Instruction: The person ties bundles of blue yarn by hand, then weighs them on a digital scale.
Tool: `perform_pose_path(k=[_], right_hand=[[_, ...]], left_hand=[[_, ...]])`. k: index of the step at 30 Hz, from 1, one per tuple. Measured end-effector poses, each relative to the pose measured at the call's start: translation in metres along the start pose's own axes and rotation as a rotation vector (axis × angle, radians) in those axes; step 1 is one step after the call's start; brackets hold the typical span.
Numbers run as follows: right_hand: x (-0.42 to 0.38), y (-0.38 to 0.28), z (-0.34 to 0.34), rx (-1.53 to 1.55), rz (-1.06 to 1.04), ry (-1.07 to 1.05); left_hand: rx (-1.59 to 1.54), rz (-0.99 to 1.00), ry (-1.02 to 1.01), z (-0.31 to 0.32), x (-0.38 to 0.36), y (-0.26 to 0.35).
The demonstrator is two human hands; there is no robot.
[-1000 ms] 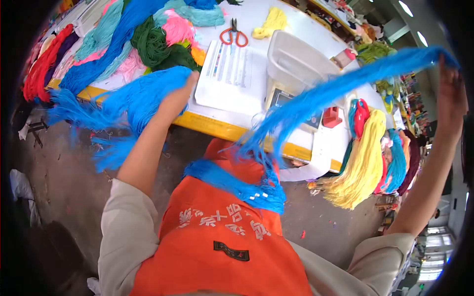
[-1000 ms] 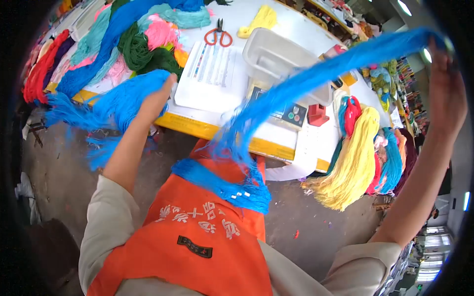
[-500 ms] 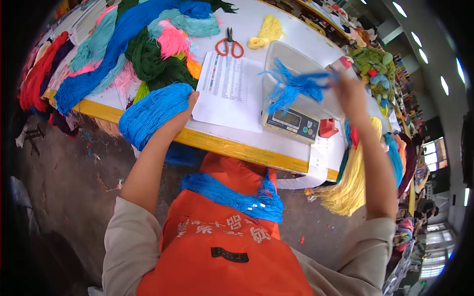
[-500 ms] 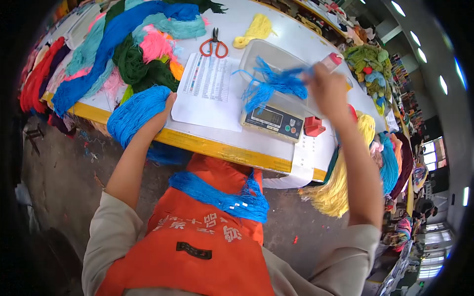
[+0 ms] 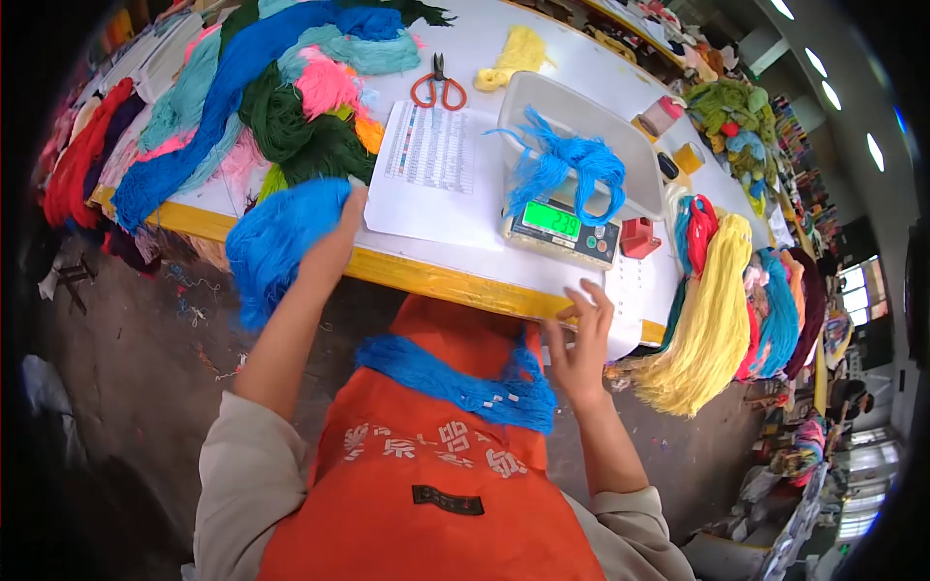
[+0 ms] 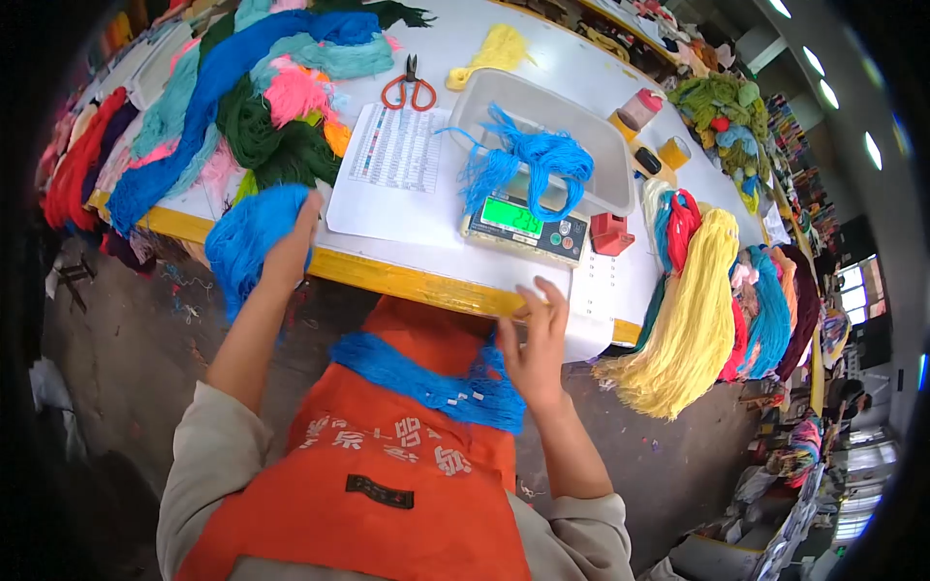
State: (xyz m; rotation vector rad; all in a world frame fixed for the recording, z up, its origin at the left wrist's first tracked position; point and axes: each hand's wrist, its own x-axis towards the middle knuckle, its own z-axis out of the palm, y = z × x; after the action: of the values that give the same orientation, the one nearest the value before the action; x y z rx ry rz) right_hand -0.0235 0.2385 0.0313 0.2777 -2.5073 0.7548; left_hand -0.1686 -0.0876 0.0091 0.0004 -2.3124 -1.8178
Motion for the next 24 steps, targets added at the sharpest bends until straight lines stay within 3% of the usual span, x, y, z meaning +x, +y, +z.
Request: perform_pose_path(k=[1, 4, 6, 8, 10, 11, 13, 17, 18, 20, 21, 23, 24], right_hand=[[-0.005, -0.009, 0.002, 0.117, 0.049, 0.017], [-0.012, -0.016, -0.008, 0.237, 0.111, -0.070], [-0.008, -0.030, -0.008, 0.458, 0.184, -0.100], [0.003, -0.052, -0.010, 0.631, 0.128, -0.164], [0.013, -0.080, -0.005, 0.850, 0.181, -0.168], [0.013, -0.088, 0.001, 1.063, 0.334, -0.158], [0.014, -0.086, 0.002, 1.140, 0.482, -0.217], [0.013, -0.088, 0.004, 1.151, 0.457, -0.291], [0.010, -0.087, 0.007, 1.090, 0.436, -0.281], [0.011, -0.091, 0.009, 1.095, 0.436, -0.246], [0.012, -0.092, 0.011, 1.097, 0.432, -0.200], [0.015, -0.093, 0.010, 1.174, 0.469, -0.193], [0.018, -0.098, 0.009, 1.264, 0.531, -0.174]], left_hand=[[-0.156, -0.081, -0.008, 0.000, -0.019, 0.005], [-0.136, -0.269, -0.262, -0.007, -0.078, 0.017], [-0.165, 0.091, -0.522, 0.006, -0.103, 0.048], [0.113, 0.570, -0.545, 0.018, -0.103, 0.090], [-0.027, 0.622, -0.507, 0.041, -0.111, 0.094], [-0.259, 0.472, -0.617, 0.049, -0.114, 0.094], [-0.355, 0.363, -0.639, 0.054, -0.122, 0.095], [-0.481, 0.090, -0.716, 0.047, -0.125, 0.096], [-0.481, 0.081, -0.709, 0.046, -0.123, 0.092], [-0.353, 0.295, -0.655, 0.042, -0.117, 0.082], [-0.411, 0.187, -0.647, 0.039, -0.117, 0.086], [-0.858, -0.159, -0.645, 0.046, -0.124, 0.079], [-0.922, -0.178, -0.666, 0.045, -0.123, 0.075]])
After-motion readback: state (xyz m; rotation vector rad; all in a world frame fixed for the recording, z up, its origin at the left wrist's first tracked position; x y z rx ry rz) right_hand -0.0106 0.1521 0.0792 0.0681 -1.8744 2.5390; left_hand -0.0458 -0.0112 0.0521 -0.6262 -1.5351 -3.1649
